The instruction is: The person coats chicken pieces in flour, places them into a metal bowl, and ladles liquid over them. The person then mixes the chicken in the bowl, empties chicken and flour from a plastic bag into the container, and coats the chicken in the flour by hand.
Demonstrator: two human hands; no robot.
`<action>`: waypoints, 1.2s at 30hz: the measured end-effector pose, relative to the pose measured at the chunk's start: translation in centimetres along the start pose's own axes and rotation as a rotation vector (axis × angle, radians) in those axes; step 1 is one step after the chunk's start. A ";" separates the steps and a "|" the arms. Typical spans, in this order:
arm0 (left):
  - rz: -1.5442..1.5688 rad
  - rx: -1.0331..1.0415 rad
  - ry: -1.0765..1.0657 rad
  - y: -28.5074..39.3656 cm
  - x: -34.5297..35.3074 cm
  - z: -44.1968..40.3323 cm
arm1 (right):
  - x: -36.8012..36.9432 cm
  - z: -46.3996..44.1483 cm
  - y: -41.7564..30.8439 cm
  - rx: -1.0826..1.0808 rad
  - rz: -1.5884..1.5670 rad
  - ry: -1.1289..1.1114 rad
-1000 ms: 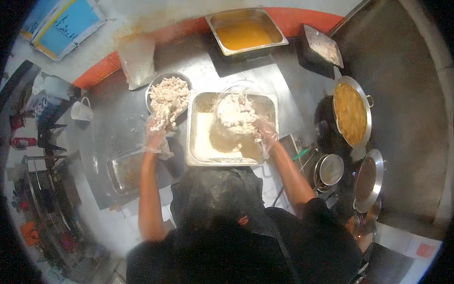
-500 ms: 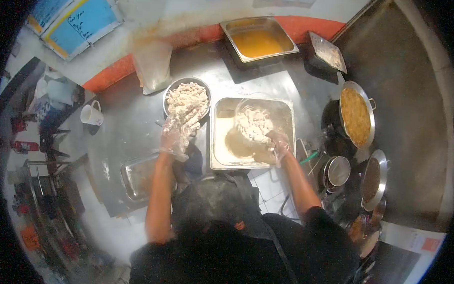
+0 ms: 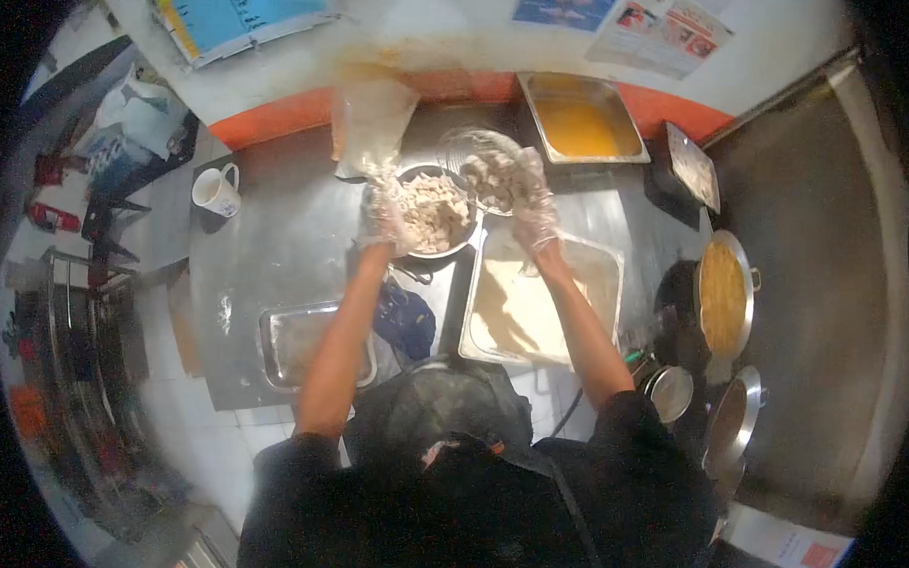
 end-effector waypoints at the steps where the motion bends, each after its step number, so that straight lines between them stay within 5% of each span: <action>1: -0.170 0.033 0.015 -2.0 0.3 -0.1 | 2.9 -0.6 0.1 0.407 -0.844 -0.132; 3: -0.409 -0.039 0.092 -6.6 1.2 0.4 | 5.0 0.1 1.7 -0.062 0.599 -0.482; 4: -0.505 -0.115 0.144 -9.0 1.8 0.9 | 6.0 0.6 1.1 -0.251 0.756 -0.466; 5: -0.510 -0.128 0.126 -12.7 2.0 0.7 | 6.3 0.9 1.3 -0.230 0.753 -0.475; 6: 0.006 -0.231 0.137 -16.8 1.5 0.4 | 6.7 0.6 1.4 -0.245 0.780 -0.505; 8: -0.639 0.010 0.001 -6.4 1.1 3.0 | 6.1 -0.4 -0.2 -0.320 0.594 -0.441; 13: -0.694 -0.036 -0.157 -5.7 1.3 2.3 | 5.6 0.3 0.6 -0.350 0.794 -0.595; 15: -0.649 0.007 -0.072 -5.7 0.9 2.8 | 2.8 -1.4 0.4 -0.160 0.458 -0.422; 17: -0.643 0.044 -0.044 -6.0 1.3 3.4 | -2.3 -2.4 -1.3 -0.136 0.258 0.056; 19: -0.430 0.059 -0.013 0.0 2.2 4.0 | -5.1 -0.7 4.7 0.329 0.363 -0.065; 21: -1.298 -0.046 -0.249 4.1 5.0 7.5 | -10.0 3.5 7.2 0.489 0.290 -0.005; 23: -1.361 0.562 -0.463 3.2 9.8 11.0 | -14.5 8.3 8.5 0.564 0.205 0.082; 25: -0.472 0.627 -0.510 13.6 15.5 12.1 | -17.8 12.5 8.8 0.622 0.140 0.162; 27: -0.354 0.471 -0.809 6.9 22.9 13.9 | -20.1 15.6 8.7 0.643 0.086 0.237; 29: -0.638 -0.055 -1.242 9.4 28.0 14.6 | -21.7 16.7 8.5 0.642 0.037 0.270; 30: -0.637 -0.054 -1.248 8.6 29.0 15.2 | -22.2 16.7 8.4 0.645 0.008 0.274; 32: -0.694 0.665 -1.195 8.0 31.1 17.3 | -22.8 16.4 8.7 0.659 -0.025 0.265; 34: -0.708 0.543 -1.312 6.3 31.6 16.9 | -22.9 16.4 9.8 0.765 0.017 0.228; 36: -0.690 0.413 -1.274 6.3 32.1 18.2 | -23.0 19.0 13.4 0.611 0.146 0.279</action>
Point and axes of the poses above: each hand's wrist, its own z-axis away from the middle knuckle, its own x-axis out of the palm, y = z × x, the point moved 6 cm from there along -z, towards the middle knuckle, and after that the axes turned 12 degrees about z, right-handed, at the moved point
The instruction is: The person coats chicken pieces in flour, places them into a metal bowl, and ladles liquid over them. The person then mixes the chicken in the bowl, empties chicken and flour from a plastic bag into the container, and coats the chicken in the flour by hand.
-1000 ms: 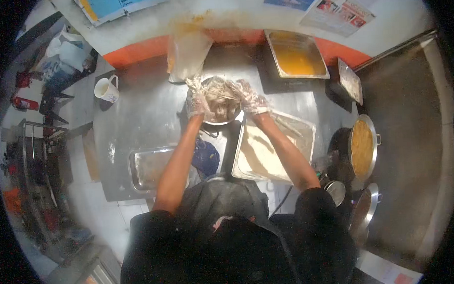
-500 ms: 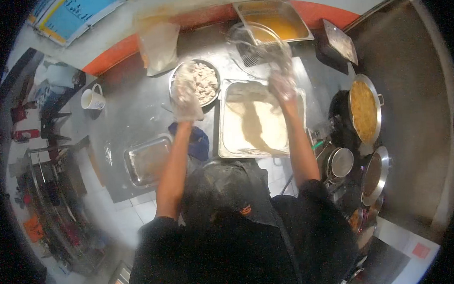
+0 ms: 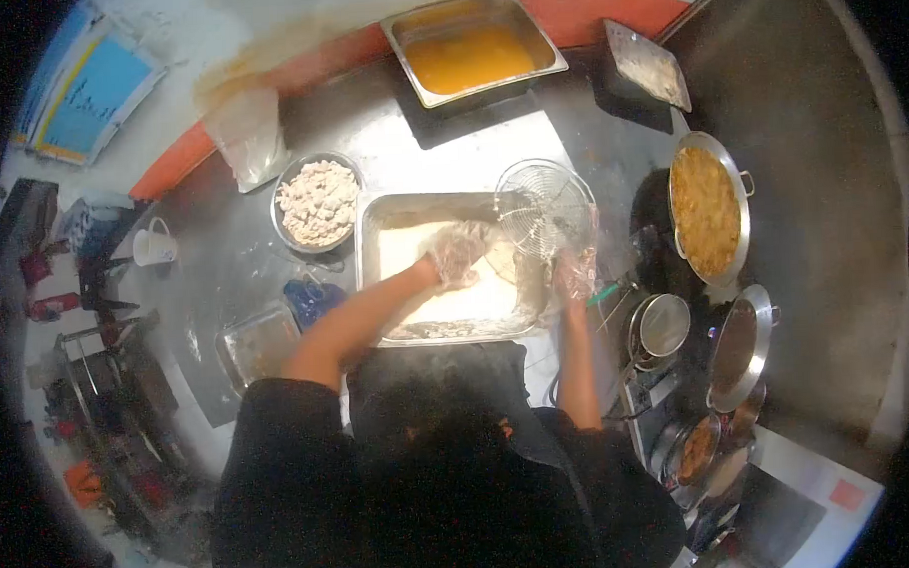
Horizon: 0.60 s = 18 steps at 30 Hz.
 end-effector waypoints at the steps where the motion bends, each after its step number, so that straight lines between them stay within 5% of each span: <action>1: -0.006 -0.001 -0.013 0.8 -0.9 0.0 | 0.2 0.0 2.5 0.009 -0.010 0.002; 5: 0.040 -0.338 -0.639 0.5 -2.5 3.4 | 1.9 -1.0 4.5 0.154 0.111 -0.146; 7: 0.085 -0.437 -0.798 -0.2 -1.6 6.3 | 2.2 -2.0 4.4 0.026 0.238 -0.177; 9: 0.082 -0.419 -0.060 -1.9 -4.7 8.3 | 2.6 -2.6 4.4 0.006 0.221 -0.249; 10: 0.026 -0.498 -0.008 -2.3 -3.2 9.2 | 4.1 -3.1 4.8 0.096 0.492 -0.456; 11: 0.029 -0.513 -0.014 -2.3 -1.3 9.6 | 4.3 -3.2 3.5 0.110 0.260 -0.395; 13: 0.325 -0.706 -0.449 -0.6 1.1 9.1 | 4.6 -3.6 -0.6 0.108 -0.220 -0.291; 15: 0.512 -0.672 -0.604 0.0 1.3 9.2 | 5.4 -3.6 -2.4 -0.107 0.090 -0.390; 17: 0.157 -0.586 -0.246 -2.4 2.7 9.4 | 5.7 -3.8 -2.1 -0.075 0.116 -0.382; 18: -0.201 -0.450 0.174 -1.4 -0.4 8.4 | 5.7 -3.7 -1.4 -0.082 0.071 -0.357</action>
Point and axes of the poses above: each hand's wrist, its own z-axis away from the middle knuckle, its own x-axis out of the palm, y = z × x, the point moved 6 cm from there along -z, towards the middle knuckle, and after that the axes turned 12 degrees about z, right-handed, at the moved point
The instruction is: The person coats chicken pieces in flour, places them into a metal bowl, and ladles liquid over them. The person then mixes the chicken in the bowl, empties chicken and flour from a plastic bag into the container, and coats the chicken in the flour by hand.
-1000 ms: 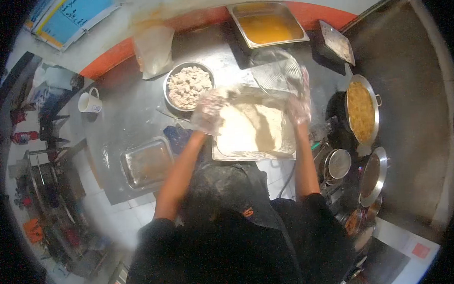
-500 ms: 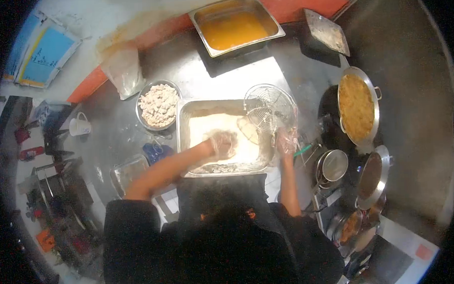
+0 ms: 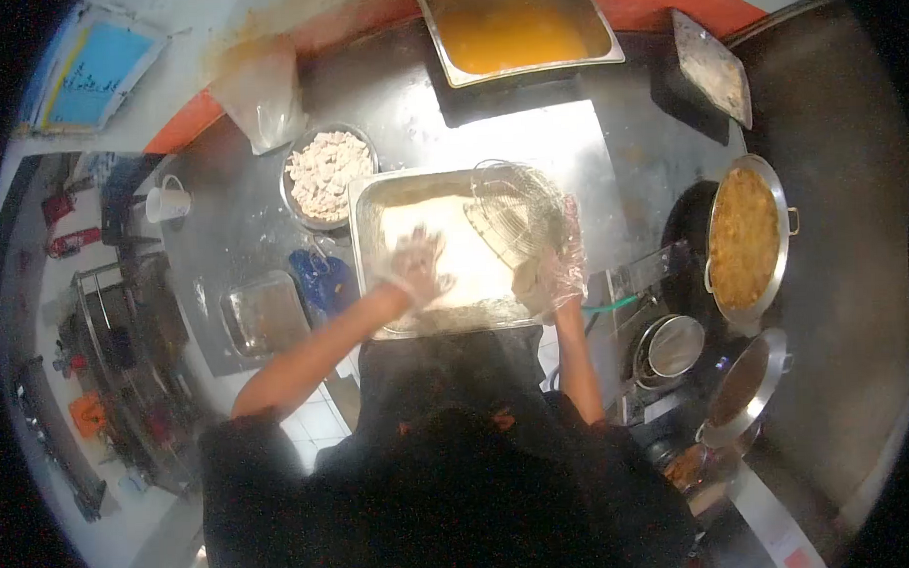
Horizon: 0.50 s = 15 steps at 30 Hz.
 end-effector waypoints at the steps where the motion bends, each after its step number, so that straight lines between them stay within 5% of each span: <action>1: 0.005 -0.009 -0.003 -0.2 -0.7 -1.8 | 0.1 0.0 0.3 -0.014 -0.044 0.032; 3: 0.179 -0.170 -0.409 -1.3 0.5 -4.4 | -0.6 -0.1 -1.1 0.002 0.003 0.007; 7: 0.219 0.002 -0.428 0.8 0.8 -2.2 | -1.0 0.0 -1.6 -0.033 -0.003 0.011; 10: 0.245 -0.036 -0.732 -0.6 1.7 -0.3 | -0.3 0.6 -3.0 -0.170 0.257 -0.048; 11: 0.251 -0.045 -0.796 -1.1 2.3 0.6 | 0.7 0.9 -3.3 -0.039 0.387 -0.233; 13: 0.129 0.081 -0.287 -1.5 -0.4 0.4 | 2.3 1.4 -4.2 0.089 0.511 -0.423; 15: 0.168 -0.061 -0.409 -0.1 -1.5 0.2 | 4.6 2.5 -2.8 -0.047 0.779 -0.548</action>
Point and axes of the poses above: each hand's wrist, its own z-axis away from the middle knuckle, its own x-axis out of the palm, y = z × x, the point moved 6 cm from there along -z, towards the middle knuckle, and after that the axes turned 12 degrees about z, right-handed, at the moved point
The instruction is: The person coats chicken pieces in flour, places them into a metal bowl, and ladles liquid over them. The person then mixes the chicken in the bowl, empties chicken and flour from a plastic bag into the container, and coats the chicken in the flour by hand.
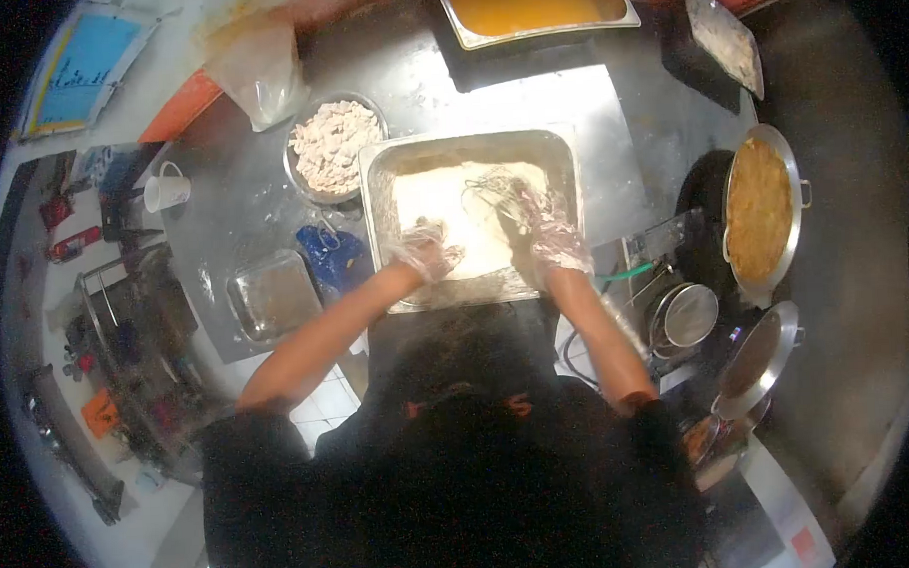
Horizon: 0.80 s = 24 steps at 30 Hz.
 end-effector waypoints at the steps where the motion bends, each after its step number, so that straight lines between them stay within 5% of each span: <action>1: 0.050 -0.111 -0.047 -0.9 1.1 -0.5 | 2.3 -0.3 0.2 -0.082 0.136 -0.004; 3: 0.183 -0.167 -0.116 -3.6 5.7 -1.7 | 5.6 0.2 0.4 -0.146 0.260 -0.017; 4: 0.211 -0.167 -0.109 -4.9 6.7 -1.9 | 2.9 0.6 -0.4 -0.022 0.122 -0.210; 7: -0.610 0.600 0.541 -2.9 7.5 1.4 | -0.9 1.8 -2.3 0.139 -0.040 -0.412; 8: -0.590 0.584 0.545 -3.0 8.3 1.0 | -1.0 1.8 -2.5 0.164 -0.118 -0.409; 9: -0.220 0.547 0.560 -3.2 8.1 0.4 | -1.3 1.6 -3.7 0.041 0.156 -0.186; 10: 0.151 0.505 0.561 -3.5 8.2 0.5 | -0.7 2.0 -4.3 0.043 0.167 -0.207; 12: -0.037 0.507 0.622 -3.7 8.4 1.8 | 0.3 1.5 -6.3 0.056 0.176 -0.415; 13: -0.237 0.504 0.664 -3.1 8.3 3.1 | 4.5 2.5 -4.6 -0.115 0.124 -0.257; 15: -0.085 0.491 0.630 -1.9 5.1 5.0 | 12.4 2.3 -1.2 -0.258 0.125 -0.155; 18: 0.268 0.550 0.627 -1.6 3.8 5.1 | 9.7 -0.9 -3.2 -0.241 0.065 -0.076; 20: 0.383 0.229 0.134 -2.8 6.8 3.0 | 3.4 -1.3 -6.9 -0.267 0.066 0.241; 21: 0.388 0.220 0.131 -2.7 7.5 3.1 | 0.7 -1.2 -8.6 -0.276 0.065 0.345; 23: 0.091 0.327 0.587 -1.2 6.6 4.6 | 0.7 -0.8 -9.2 -0.134 0.027 -0.030; 24: 0.089 0.328 0.587 -1.0 5.9 4.6 | 1.2 -0.4 -8.9 -0.084 0.019 -0.150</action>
Point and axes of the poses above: each hand's wrist, its own z-axis away from the middle knuckle, its own x-axis out of the palm, y = z × x, the point moved 6 cm from there along -z, towards the middle knuckle, and after that the axes turned 12 degrees about z, right-handed, at the moved point
